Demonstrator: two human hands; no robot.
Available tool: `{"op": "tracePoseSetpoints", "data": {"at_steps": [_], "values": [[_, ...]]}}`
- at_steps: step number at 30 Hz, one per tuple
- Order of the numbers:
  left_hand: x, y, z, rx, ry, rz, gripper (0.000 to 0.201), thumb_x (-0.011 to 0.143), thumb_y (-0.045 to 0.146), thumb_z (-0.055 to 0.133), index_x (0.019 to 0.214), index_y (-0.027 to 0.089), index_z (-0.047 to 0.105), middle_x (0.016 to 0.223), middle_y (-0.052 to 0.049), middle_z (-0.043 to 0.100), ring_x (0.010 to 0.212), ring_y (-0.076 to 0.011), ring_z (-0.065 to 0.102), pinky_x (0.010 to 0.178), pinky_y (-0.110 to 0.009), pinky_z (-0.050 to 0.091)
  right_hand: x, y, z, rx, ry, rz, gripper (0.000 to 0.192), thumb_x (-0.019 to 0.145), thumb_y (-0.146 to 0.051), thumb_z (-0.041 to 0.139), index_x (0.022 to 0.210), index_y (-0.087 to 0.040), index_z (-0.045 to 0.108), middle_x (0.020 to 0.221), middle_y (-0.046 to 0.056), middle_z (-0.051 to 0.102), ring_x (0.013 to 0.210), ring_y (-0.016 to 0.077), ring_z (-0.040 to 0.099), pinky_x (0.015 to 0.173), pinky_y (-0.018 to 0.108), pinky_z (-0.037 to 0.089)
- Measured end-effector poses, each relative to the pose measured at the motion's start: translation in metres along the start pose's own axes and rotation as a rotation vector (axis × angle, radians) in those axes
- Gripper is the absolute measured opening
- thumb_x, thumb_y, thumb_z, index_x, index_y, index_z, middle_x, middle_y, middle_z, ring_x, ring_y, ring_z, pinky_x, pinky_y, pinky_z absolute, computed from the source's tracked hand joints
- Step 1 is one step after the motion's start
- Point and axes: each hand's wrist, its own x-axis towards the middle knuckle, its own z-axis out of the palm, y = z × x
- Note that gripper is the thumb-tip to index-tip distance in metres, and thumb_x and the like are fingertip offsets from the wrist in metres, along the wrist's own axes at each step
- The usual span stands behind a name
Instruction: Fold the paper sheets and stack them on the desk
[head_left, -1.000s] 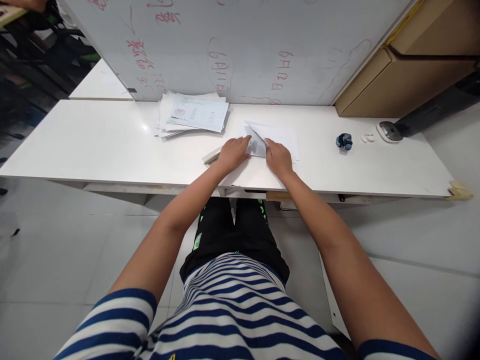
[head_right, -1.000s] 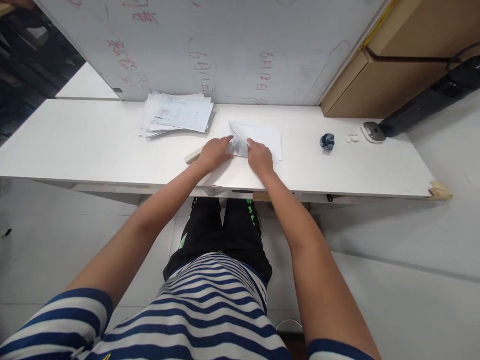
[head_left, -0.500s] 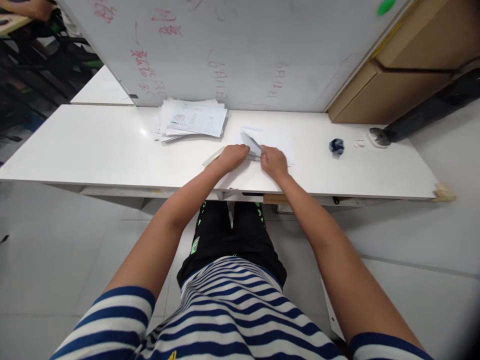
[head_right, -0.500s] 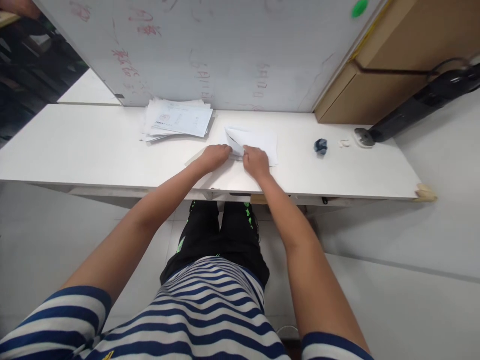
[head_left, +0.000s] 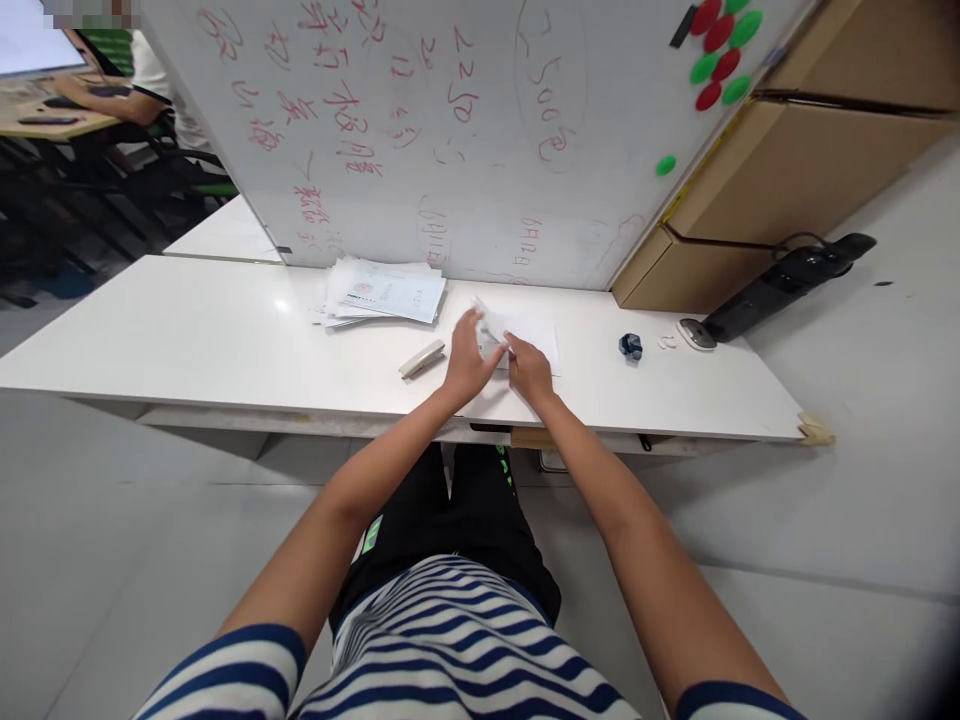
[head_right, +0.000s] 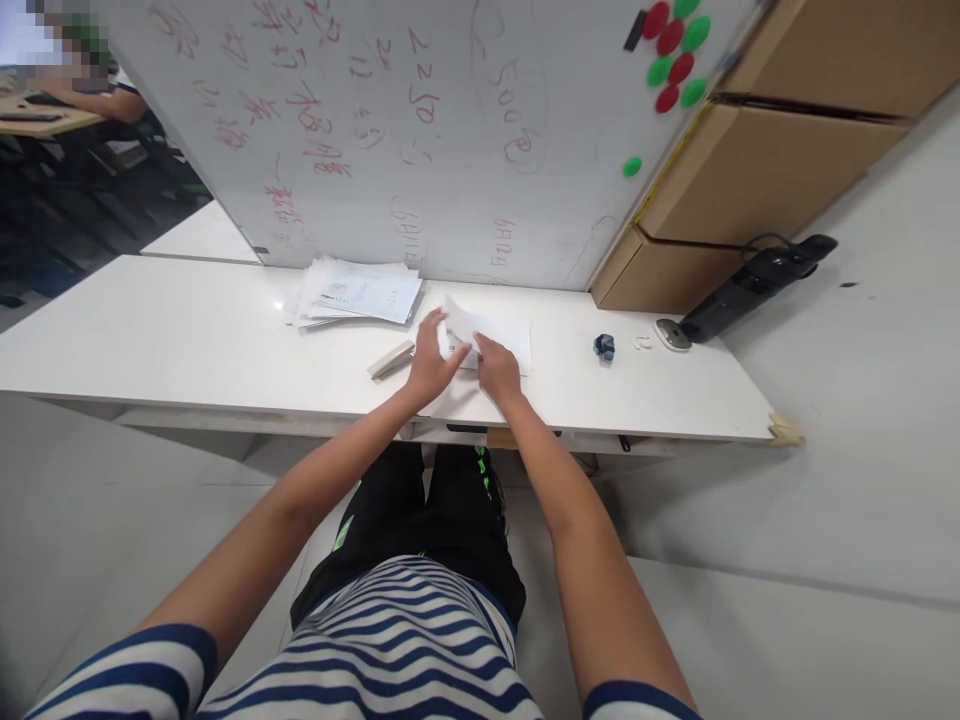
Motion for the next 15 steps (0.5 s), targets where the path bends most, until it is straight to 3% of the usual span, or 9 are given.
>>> {"op": "tracePoseSetpoints", "data": {"at_steps": [1,3,5,7,10,12,15], "values": [[-0.004,0.004,-0.003,-0.127,0.033,-0.174,0.048,0.096,0.041,0.047,0.137,0.016,0.041,0.137,-0.019,0.053,0.133,-0.0262,0.046,0.104,-0.044,0.042,-0.002,-0.001,-0.002,0.01,0.022,-0.026,0.05,0.091,-0.011,0.03,0.138,-0.013,0.048,0.136,0.014,0.058,0.126,0.0238,0.054,0.1,0.04,0.045],[-0.009,0.008,-0.014,-0.397,-0.024,-0.448,0.054,0.098,0.052,0.038,0.138,0.017,0.04,0.132,-0.019,0.057,0.123,-0.0256,0.056,0.094,-0.041,0.049,-0.007,-0.007,-0.009,0.0,0.032,-0.091,0.053,0.091,-0.009,0.03,0.141,-0.015,0.047,0.144,0.012,0.052,0.136,0.0237,0.044,0.109,0.045,0.037],[-0.013,0.008,-0.026,-0.604,-0.165,-0.559,0.055,0.096,0.057,0.038,0.134,0.019,0.046,0.123,-0.016,0.064,0.111,-0.0245,0.063,0.087,-0.038,0.053,-0.015,-0.019,-0.018,-0.034,0.01,-0.171,0.055,0.091,-0.009,0.031,0.142,-0.02,0.046,0.147,0.009,0.048,0.142,0.0248,0.036,0.115,0.052,0.027],[-0.017,0.004,-0.038,-0.695,-0.221,-0.6,0.05,0.091,0.053,0.051,0.128,0.02,0.053,0.116,-0.013,0.069,0.103,-0.0244,0.067,0.084,-0.038,0.054,-0.027,-0.035,-0.028,-0.067,-0.012,-0.237,0.056,0.092,-0.01,0.032,0.144,-0.027,0.043,0.15,0.006,0.045,0.145,0.0251,0.029,0.118,0.059,0.016],[-0.027,-0.004,-0.047,-0.714,-0.168,-0.646,0.046,0.082,0.042,0.065,0.12,0.016,0.059,0.11,-0.012,0.072,0.096,-0.0258,0.068,0.081,-0.038,0.055,-0.05,-0.054,-0.039,-0.084,-0.044,-0.298,0.055,0.094,-0.018,0.039,0.148,-0.032,0.037,0.155,0.005,0.036,0.148,0.0265,0.021,0.118,0.063,0.004],[-0.037,-0.009,-0.051,-0.712,-0.143,-0.6,0.045,0.079,0.041,0.067,0.115,0.015,0.062,0.11,-0.011,0.072,0.096,-0.0262,0.068,0.082,-0.039,0.055,-0.065,-0.058,-0.044,-0.051,-0.067,-0.306,0.061,0.093,-0.033,0.05,0.15,-0.033,0.031,0.158,0.006,0.029,0.149,0.0296,0.015,0.116,0.066,-0.001],[-0.05,-0.015,-0.058,-0.771,-0.147,-0.49,0.044,0.078,0.045,0.07,0.112,0.016,0.065,0.112,-0.01,0.072,0.102,-0.0257,0.066,0.089,-0.039,0.052,-0.081,-0.048,-0.049,0.105,0.02,-0.086,0.091,0.083,-0.055,0.061,0.155,-0.029,0.012,0.162,0.012,0.015,0.15,0.0334,0.007,0.116,0.067,0.006]]}}
